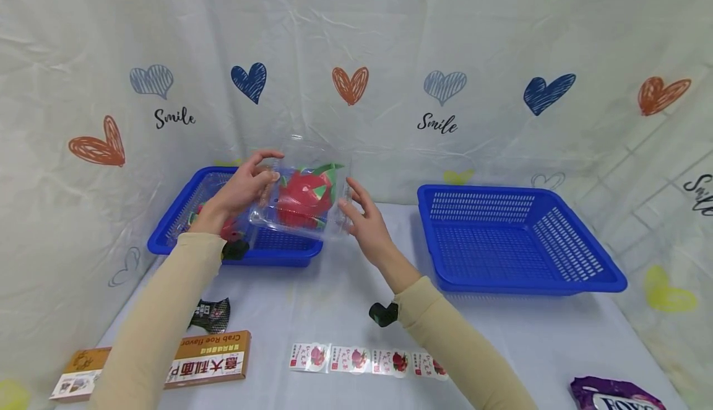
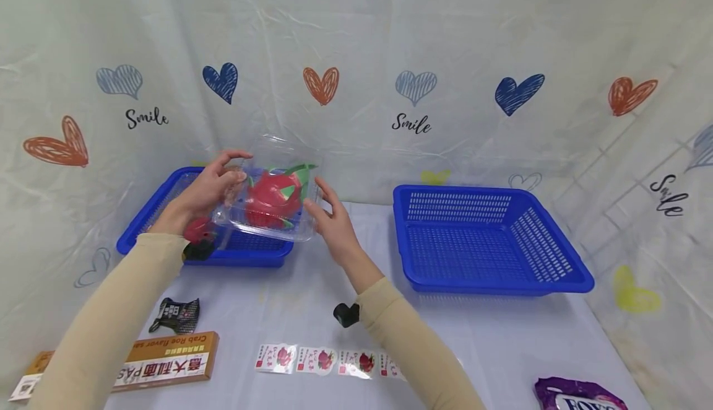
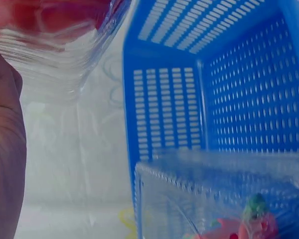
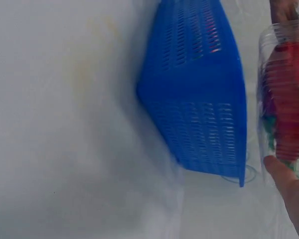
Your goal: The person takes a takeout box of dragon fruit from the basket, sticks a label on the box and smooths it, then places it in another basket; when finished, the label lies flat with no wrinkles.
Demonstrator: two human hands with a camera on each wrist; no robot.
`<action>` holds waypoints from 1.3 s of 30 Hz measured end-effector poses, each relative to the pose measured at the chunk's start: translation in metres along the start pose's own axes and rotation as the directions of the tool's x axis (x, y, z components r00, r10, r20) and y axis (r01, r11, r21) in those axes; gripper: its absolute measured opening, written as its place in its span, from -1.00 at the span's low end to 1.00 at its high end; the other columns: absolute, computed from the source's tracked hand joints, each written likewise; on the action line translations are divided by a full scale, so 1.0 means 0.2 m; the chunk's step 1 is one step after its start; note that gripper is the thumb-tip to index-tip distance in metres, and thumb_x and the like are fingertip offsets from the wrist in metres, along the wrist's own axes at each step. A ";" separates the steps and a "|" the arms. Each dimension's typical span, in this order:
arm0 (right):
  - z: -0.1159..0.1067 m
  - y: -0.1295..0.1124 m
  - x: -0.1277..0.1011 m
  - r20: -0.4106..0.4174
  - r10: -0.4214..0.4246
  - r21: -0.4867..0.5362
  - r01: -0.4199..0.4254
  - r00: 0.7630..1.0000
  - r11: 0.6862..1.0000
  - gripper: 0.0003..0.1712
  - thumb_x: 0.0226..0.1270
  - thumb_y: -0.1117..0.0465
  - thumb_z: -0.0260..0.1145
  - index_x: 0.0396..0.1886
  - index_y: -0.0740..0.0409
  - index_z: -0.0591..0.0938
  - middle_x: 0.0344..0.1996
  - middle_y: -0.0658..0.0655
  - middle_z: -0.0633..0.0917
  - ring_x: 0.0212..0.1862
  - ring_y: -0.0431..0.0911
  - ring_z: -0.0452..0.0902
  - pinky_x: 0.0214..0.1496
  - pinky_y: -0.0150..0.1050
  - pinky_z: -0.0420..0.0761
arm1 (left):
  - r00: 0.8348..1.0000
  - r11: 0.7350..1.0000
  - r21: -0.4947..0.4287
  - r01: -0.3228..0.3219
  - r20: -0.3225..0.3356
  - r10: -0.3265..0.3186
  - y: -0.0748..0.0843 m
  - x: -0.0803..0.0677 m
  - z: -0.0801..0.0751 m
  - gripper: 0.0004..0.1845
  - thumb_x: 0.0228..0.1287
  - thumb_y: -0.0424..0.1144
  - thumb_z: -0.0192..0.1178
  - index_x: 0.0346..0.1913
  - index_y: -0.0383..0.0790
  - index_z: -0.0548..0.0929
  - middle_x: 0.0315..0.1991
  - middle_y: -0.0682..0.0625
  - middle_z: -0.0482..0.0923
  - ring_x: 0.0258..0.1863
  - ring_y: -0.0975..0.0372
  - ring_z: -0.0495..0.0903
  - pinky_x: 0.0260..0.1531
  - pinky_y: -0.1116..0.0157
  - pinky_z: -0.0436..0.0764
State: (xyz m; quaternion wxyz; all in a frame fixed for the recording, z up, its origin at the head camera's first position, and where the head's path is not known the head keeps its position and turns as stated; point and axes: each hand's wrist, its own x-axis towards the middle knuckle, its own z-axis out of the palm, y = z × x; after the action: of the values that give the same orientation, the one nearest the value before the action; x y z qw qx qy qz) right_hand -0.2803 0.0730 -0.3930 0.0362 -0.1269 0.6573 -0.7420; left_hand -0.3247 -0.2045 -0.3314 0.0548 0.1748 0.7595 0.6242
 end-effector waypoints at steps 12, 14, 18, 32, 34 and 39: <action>-0.12 -0.06 -0.14 -0.116 -0.046 -0.093 0.036 0.992 0.995 -0.41 0.44 0.00 0.23 0.43 -0.37 0.33 0.42 0.08 0.19 0.31 0.03 0.37 0.31 0.19 0.32 | 0.994 0.991 0.131 0.003 0.109 -0.017 0.05 0.01 0.14 -0.45 0.41 -0.07 0.16 0.39 0.15 0.27 -0.30 -0.18 0.32 -0.45 0.06 0.42 -0.28 0.10 0.58; -0.13 -0.08 -0.17 -0.135 -0.048 -0.089 0.037 0.990 0.995 -0.41 0.45 0.01 0.22 0.43 -0.37 0.33 0.43 0.08 0.17 0.33 0.04 0.33 0.33 0.17 0.28 | 0.990 0.990 0.141 -0.005 0.139 -0.015 0.05 0.01 0.16 -0.44 0.42 -0.07 0.16 0.40 0.13 0.25 -0.28 -0.20 0.34 -0.45 0.04 0.44 -0.27 0.08 0.60; -0.15 -0.10 -0.22 -0.179 -0.041 -0.096 0.024 0.983 0.995 -0.40 0.46 0.01 0.20 0.44 -0.37 0.31 0.45 0.08 0.14 0.38 0.05 0.24 0.37 0.12 0.25 | 0.983 0.986 0.165 -0.019 0.181 -0.012 0.04 0.01 0.21 -0.42 0.43 -0.07 0.14 0.42 0.12 0.22 -0.24 -0.23 0.35 -0.38 -0.01 0.46 -0.29 0.07 0.62; -0.29 -0.07 -0.32 -0.219 -0.014 -0.131 -0.015 0.976 0.991 -0.41 0.47 0.03 0.19 0.45 -0.27 0.31 0.45 -0.01 0.19 0.40 0.00 0.21 0.36 0.00 0.32 | 0.950 0.989 0.149 0.003 0.307 -0.049 0.00 -0.01 0.36 -0.39 0.45 -0.14 0.12 0.44 0.12 0.12 -0.11 -0.24 0.43 -0.33 -0.06 0.56 -0.35 0.02 0.67; -0.30 -0.05 -0.33 -0.226 -0.003 -0.121 -0.025 0.974 0.992 -0.41 0.48 0.04 0.19 0.45 -0.26 0.31 0.45 0.00 0.19 0.40 -0.02 0.19 0.37 0.00 0.30 | 0.945 0.988 0.152 0.006 0.322 -0.055 -0.02 -0.01 0.38 -0.39 0.45 -0.13 0.13 0.44 0.11 0.12 -0.12 -0.25 0.43 -0.34 -0.06 0.57 -0.34 0.01 0.68; -0.32 -0.03 -0.37 -0.253 0.014 -0.114 -0.044 0.967 0.993 -0.41 0.48 0.07 0.18 0.45 -0.24 0.31 0.45 0.01 0.20 0.40 -0.01 0.16 0.38 0.04 0.28 | 0.926 0.990 0.140 0.029 0.368 -0.079 -0.05 -0.01 0.43 -0.38 0.43 -0.10 0.16 0.42 0.09 0.13 -0.14 -0.28 0.43 -0.31 -0.14 0.59 -0.30 -0.03 0.67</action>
State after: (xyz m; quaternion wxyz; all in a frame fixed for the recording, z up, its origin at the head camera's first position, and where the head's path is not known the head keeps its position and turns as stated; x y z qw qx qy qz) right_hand -0.2229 0.1521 -0.4049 -0.0444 -0.0239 0.7012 -0.7112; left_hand -0.2991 -0.1276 -0.3595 0.2034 0.2722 0.7795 0.5262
